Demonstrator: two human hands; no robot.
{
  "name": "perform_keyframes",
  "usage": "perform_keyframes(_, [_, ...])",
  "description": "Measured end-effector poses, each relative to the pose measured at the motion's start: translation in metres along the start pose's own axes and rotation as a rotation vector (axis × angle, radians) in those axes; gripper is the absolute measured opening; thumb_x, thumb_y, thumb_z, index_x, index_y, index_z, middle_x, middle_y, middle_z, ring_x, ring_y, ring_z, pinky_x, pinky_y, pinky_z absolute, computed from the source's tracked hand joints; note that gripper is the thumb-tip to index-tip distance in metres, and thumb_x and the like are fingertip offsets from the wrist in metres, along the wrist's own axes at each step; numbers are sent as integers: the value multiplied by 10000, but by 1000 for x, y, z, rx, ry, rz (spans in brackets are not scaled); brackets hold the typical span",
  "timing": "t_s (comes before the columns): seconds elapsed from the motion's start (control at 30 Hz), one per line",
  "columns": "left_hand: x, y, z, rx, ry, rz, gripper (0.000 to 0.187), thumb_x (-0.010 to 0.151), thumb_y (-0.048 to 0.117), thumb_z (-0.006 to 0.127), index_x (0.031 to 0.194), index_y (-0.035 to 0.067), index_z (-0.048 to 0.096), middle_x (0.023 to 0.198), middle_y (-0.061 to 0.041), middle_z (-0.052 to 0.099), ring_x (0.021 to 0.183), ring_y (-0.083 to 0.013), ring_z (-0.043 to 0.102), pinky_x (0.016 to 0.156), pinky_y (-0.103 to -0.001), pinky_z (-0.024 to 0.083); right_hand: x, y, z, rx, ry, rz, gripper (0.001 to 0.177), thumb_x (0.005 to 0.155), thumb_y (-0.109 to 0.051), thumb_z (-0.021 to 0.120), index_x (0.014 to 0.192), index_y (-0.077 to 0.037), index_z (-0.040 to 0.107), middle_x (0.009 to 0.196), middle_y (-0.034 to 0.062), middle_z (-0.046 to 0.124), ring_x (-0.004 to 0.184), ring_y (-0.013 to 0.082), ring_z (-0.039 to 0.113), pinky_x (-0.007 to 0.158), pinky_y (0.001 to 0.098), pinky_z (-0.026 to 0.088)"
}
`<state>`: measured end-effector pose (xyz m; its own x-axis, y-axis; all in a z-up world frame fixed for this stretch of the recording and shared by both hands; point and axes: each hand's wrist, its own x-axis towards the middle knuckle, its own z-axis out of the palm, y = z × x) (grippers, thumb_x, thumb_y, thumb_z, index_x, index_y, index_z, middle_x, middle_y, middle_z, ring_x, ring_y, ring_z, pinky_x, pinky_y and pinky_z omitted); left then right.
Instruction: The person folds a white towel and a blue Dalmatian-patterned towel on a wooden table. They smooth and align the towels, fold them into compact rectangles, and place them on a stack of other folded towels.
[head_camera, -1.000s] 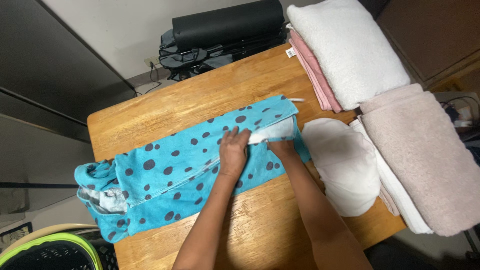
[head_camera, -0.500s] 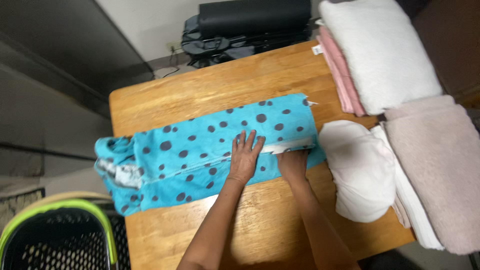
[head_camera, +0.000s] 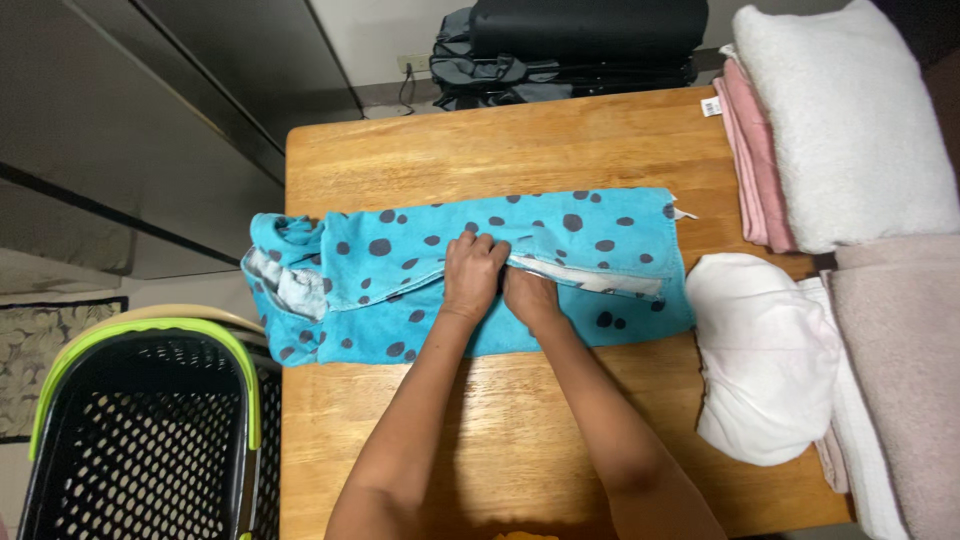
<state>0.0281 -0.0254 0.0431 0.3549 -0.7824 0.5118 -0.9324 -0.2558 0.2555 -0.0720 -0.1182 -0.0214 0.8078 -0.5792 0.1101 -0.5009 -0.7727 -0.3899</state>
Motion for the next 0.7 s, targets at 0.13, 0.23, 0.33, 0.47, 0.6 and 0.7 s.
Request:
perform_keyframes(0.13, [-1, 1, -5, 45, -8, 17, 55, 814, 168, 615, 809, 140, 663, 791, -52, 624, 803, -279, 609, 670, -432, 488, 15, 12, 19, -27, -155, -15, 145, 776, -65, 640, 881, -4, 719, 905, 271, 708, 853, 438, 693, 792, 546, 541])
perform_keyframes(0.23, [-7, 4, -6, 53, -30, -20, 31, 817, 157, 617, 824, 138, 640, 799, -56, 630, 726, -262, 645, 600, -414, 516, 21, 19, 23, -42, -226, -29, 179, 722, -77, 683, 879, -2, 721, 923, 282, 703, 863, 450, 683, 775, 542, 541])
perform_keyframes(0.33, [-8, 8, -7, 49, -44, -89, 54, 830, 132, 614, 872, 141, 648, 856, -51, 661, 658, -250, 675, 525, -401, 522, 22, 21, 24, 9, -101, -54, 176, 715, -66, 680, 875, -3, 719, 886, 276, 697, 821, 457, 673, 729, 547, 538])
perform_keyframes(0.47, [-13, 12, -13, 25, 31, -139, 183, 846, 114, 613, 1009, 140, 691, 888, -45, 677, 601, -257, 678, 496, -388, 524, 11, 21, 43, 28, 182, -51, 110, 799, -92, 661, 865, -22, 714, 858, 239, 703, 801, 431, 679, 747, 537, 535])
perform_keyframes(0.6, [-29, 18, -12, 14, 49, -112, 250, 840, 111, 612, 1074, 130, 699, 914, -42, 674, 635, -234, 678, 533, -378, 531, 5, 35, 81, -45, 293, -8, 135, 799, -125, 659, 863, -27, 726, 877, 226, 711, 820, 421, 680, 759, 538, 528])
perform_keyframes(0.7, [-42, 21, -8, 31, 35, -88, 253, 835, 123, 616, 1070, 127, 710, 924, -29, 681, 698, -217, 678, 575, -370, 538, 13, 50, 103, -76, 395, -87, 188, 778, -162, 660, 875, -20, 739, 897, 221, 721, 840, 425, 679, 784, 536, 525])
